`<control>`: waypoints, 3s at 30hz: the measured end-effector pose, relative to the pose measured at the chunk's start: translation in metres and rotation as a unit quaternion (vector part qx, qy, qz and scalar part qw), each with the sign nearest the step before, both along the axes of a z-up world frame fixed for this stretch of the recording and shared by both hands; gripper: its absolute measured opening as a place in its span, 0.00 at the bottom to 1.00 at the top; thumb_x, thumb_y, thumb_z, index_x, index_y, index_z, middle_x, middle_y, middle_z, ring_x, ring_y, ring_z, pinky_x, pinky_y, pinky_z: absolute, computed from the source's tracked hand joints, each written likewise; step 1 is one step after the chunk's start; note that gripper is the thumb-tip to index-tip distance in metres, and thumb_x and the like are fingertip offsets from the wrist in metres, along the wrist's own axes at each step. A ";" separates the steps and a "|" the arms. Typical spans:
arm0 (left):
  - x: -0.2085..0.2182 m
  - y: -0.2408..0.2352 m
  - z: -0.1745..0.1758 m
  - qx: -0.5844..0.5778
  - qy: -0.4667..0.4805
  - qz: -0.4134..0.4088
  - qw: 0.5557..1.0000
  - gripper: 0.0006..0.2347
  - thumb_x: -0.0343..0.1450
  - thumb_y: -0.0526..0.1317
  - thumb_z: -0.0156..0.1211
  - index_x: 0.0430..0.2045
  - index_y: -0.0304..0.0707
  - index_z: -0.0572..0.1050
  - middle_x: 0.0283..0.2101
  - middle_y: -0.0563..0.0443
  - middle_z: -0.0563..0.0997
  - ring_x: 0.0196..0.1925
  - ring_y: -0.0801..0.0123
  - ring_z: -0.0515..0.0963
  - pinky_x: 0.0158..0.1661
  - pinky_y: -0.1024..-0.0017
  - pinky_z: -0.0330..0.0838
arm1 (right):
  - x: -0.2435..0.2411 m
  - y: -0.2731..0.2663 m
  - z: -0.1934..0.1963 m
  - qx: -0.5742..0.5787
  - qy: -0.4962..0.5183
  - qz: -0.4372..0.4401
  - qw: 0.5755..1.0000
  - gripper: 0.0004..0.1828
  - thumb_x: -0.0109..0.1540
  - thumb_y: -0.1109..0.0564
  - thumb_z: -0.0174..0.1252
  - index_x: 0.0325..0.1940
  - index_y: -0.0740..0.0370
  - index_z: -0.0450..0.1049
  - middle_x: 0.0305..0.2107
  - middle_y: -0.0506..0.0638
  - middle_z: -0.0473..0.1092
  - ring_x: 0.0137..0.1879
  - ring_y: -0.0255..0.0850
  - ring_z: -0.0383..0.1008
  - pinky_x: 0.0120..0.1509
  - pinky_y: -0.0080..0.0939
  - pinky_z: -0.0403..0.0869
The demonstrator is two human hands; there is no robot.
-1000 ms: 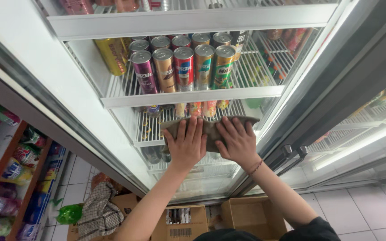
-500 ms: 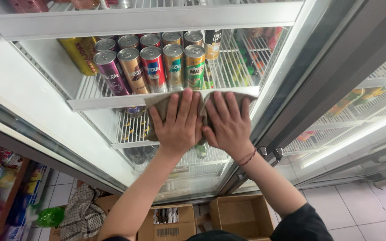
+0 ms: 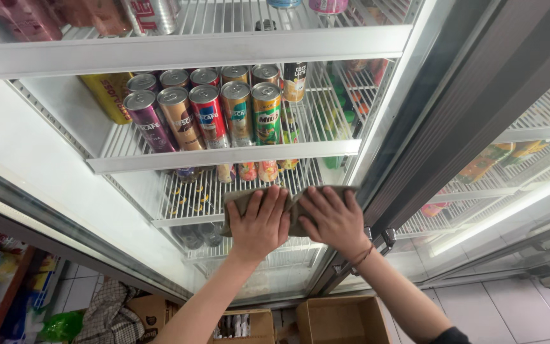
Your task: The person sprays a cleaning solution onto a cloth and wipes the glass door of a commercial refrigerator. They clean the upper and middle sections while standing, then sit on the floor to clean the lower shelves and door area.
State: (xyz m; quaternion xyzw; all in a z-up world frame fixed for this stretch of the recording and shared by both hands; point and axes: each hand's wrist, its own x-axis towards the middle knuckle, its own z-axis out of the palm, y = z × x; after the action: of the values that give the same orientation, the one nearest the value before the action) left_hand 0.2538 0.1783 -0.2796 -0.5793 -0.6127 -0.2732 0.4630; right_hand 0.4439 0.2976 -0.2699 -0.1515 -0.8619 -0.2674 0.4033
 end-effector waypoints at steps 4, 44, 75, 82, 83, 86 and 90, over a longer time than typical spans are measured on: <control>0.025 0.020 0.085 0.023 0.010 0.015 1.000 0.22 0.79 0.49 0.44 0.70 0.50 0.70 0.77 0.57 0.61 0.80 0.63 0.52 0.74 0.40 0.27 | 0.010 0.011 0.079 0.039 -0.003 -0.045 0.998 0.26 0.71 0.37 0.48 0.68 0.47 0.75 0.70 0.47 0.65 0.79 0.45 0.56 0.82 0.63 0.44; 0.081 0.043 0.012 -0.053 0.159 -0.038 0.985 0.28 0.80 0.51 0.44 0.79 0.53 0.54 0.81 0.61 0.46 0.81 0.75 0.46 0.76 0.50 0.26 | 0.085 -0.010 -0.044 -0.127 -0.110 -0.265 0.949 0.30 0.68 0.45 0.50 0.69 0.67 0.66 0.68 0.61 0.58 0.77 0.58 0.51 0.69 0.92 0.34; -0.020 0.014 0.119 0.102 0.009 0.010 0.995 0.27 0.84 0.64 0.30 0.67 0.54 0.72 0.71 0.58 0.59 0.75 0.57 0.52 0.75 0.40 0.39 | -0.039 -0.002 0.069 0.008 0.116 -0.167 0.979 0.44 0.68 0.29 0.49 0.79 0.56 0.53 0.73 0.67 0.41 0.82 0.70 0.29 0.80 0.79 0.33; -0.017 0.006 0.096 0.130 -0.012 0.068 0.989 0.25 0.82 0.58 0.23 0.70 0.64 0.65 0.73 0.64 0.61 0.78 0.63 0.53 0.76 0.50 0.27 | -0.042 0.000 0.009 -0.031 0.141 -0.110 0.983 0.50 0.69 0.22 0.41 0.86 0.46 0.38 0.78 0.67 0.35 0.85 0.68 0.30 0.81 0.82 0.32; -0.016 0.000 0.085 0.109 -0.029 0.062 0.992 0.24 0.83 0.57 0.23 0.72 0.63 0.63 0.75 0.63 0.59 0.79 0.62 0.50 0.77 0.49 0.26 | -0.043 0.000 -0.001 -0.024 0.136 -0.111 0.984 0.50 0.69 0.21 0.42 0.86 0.47 0.38 0.78 0.67 0.36 0.84 0.68 0.31 0.80 0.83 0.33; -0.019 -0.009 0.053 0.085 -0.054 0.065 0.993 0.22 0.84 0.57 0.26 0.73 0.64 0.62 0.77 0.62 0.57 0.80 0.61 0.48 0.77 0.48 0.25 | -0.046 -0.006 -0.032 -0.020 0.117 -0.107 0.987 0.51 0.70 0.20 0.43 0.86 0.48 0.38 0.77 0.70 0.36 0.82 0.71 0.30 0.78 0.86 0.32; -0.024 -0.013 0.013 0.086 -0.062 0.067 0.992 0.22 0.85 0.58 0.29 0.76 0.64 0.58 0.79 0.62 0.52 0.82 0.60 0.45 0.77 0.46 0.25 | -0.043 -0.015 -0.069 -0.032 0.077 -0.109 0.991 0.54 0.70 0.18 0.43 0.86 0.51 0.37 0.76 0.75 0.34 0.81 0.75 0.29 0.74 0.89 0.31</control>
State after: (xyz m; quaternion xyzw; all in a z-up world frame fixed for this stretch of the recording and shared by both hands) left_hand 0.2301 0.1649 -0.2662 -0.4769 -0.6519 -0.3289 0.4894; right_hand 0.4010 0.2829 -0.3394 -0.2774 -0.8149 -0.2698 0.4314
